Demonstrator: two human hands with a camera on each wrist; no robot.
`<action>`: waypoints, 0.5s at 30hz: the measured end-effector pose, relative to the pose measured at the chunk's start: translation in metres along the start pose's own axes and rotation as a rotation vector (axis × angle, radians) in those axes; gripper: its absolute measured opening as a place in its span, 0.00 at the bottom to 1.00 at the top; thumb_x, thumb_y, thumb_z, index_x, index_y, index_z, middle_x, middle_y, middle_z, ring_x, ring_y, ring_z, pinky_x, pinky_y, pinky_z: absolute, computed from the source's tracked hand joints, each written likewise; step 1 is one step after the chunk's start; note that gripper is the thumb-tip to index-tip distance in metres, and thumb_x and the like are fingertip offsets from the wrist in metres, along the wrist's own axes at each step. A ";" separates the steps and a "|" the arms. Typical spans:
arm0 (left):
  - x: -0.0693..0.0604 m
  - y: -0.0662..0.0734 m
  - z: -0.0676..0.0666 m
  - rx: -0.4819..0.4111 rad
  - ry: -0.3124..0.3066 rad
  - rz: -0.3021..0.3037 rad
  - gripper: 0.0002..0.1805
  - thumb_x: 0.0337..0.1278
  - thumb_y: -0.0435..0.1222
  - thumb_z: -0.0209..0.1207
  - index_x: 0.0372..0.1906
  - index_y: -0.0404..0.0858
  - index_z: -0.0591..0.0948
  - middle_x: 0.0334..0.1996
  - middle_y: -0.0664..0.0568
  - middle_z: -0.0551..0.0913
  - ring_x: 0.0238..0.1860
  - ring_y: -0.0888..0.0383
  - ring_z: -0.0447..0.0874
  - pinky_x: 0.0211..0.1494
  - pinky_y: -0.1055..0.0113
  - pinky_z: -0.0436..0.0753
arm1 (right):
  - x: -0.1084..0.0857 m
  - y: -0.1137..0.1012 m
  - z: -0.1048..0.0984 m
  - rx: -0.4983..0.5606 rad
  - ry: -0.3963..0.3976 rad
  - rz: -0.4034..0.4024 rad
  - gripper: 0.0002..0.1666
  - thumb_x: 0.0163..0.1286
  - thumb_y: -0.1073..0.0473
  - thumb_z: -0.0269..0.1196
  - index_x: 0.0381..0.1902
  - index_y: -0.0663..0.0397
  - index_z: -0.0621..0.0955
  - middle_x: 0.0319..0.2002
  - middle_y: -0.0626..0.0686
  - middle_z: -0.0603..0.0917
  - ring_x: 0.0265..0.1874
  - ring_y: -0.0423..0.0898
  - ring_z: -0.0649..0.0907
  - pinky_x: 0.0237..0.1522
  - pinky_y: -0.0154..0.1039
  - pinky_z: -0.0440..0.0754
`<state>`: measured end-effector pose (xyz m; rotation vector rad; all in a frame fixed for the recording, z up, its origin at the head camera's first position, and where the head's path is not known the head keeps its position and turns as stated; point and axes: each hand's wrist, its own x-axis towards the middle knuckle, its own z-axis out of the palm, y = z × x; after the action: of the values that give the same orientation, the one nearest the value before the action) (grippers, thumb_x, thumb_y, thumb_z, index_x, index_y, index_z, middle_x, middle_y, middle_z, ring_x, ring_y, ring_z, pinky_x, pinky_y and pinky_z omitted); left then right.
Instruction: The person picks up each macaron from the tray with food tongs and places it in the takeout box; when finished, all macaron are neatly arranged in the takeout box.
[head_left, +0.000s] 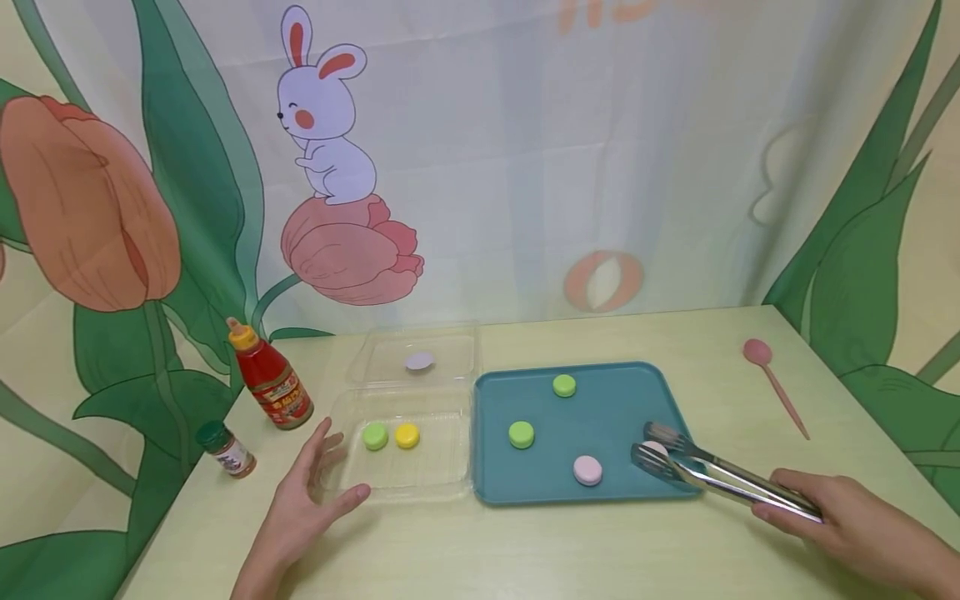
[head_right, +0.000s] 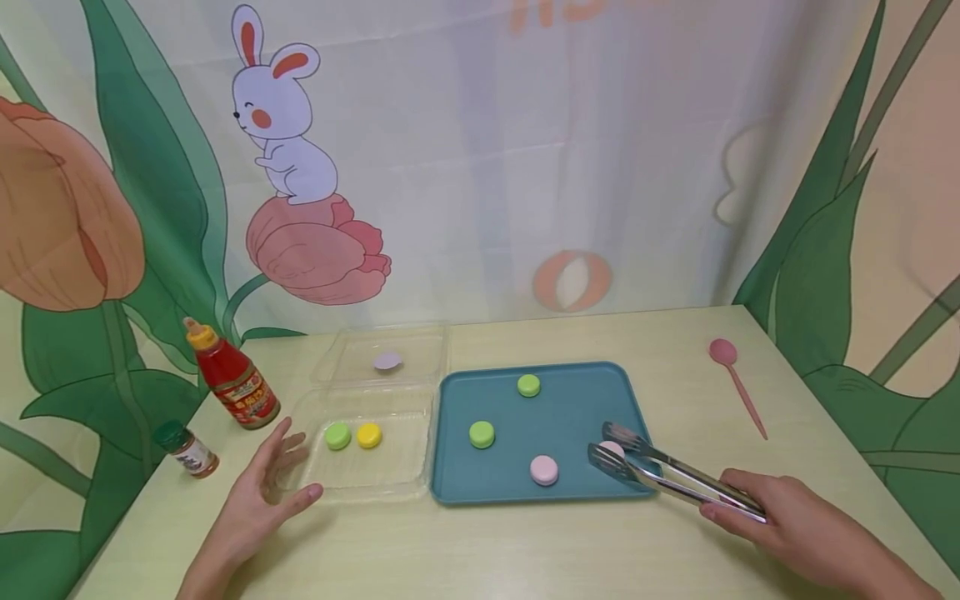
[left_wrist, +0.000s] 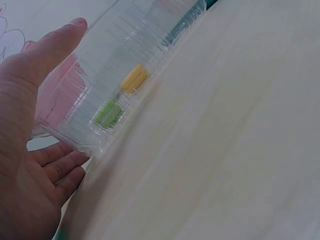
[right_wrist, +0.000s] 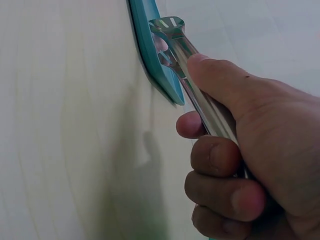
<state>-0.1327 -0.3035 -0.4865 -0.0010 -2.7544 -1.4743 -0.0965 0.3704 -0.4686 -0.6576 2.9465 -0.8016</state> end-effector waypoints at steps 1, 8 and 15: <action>0.000 0.000 0.000 0.000 0.001 0.000 0.66 0.64 0.52 0.80 0.94 0.55 0.45 0.86 0.42 0.66 0.85 0.38 0.66 0.87 0.25 0.53 | 0.000 0.000 0.000 -0.002 -0.010 0.008 0.10 0.82 0.53 0.70 0.40 0.35 0.80 0.24 0.30 0.67 0.25 0.28 0.69 0.26 0.31 0.66; 0.000 0.001 0.000 0.011 -0.002 -0.003 0.66 0.65 0.53 0.79 0.94 0.54 0.45 0.86 0.41 0.65 0.85 0.38 0.65 0.87 0.25 0.53 | 0.002 0.001 -0.003 -0.015 -0.050 0.032 0.09 0.83 0.51 0.69 0.39 0.38 0.81 0.24 0.31 0.67 0.24 0.29 0.69 0.25 0.31 0.66; 0.000 0.000 0.000 0.005 -0.002 0.001 0.66 0.65 0.52 0.79 0.94 0.55 0.45 0.86 0.42 0.65 0.86 0.38 0.65 0.87 0.26 0.53 | 0.007 -0.001 -0.005 0.013 -0.079 0.052 0.09 0.86 0.52 0.65 0.39 0.40 0.81 0.25 0.33 0.68 0.24 0.29 0.68 0.25 0.31 0.66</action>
<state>-0.1330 -0.3031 -0.4865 -0.0037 -2.7586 -1.4682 -0.1031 0.3687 -0.4631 -0.5943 2.8723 -0.7717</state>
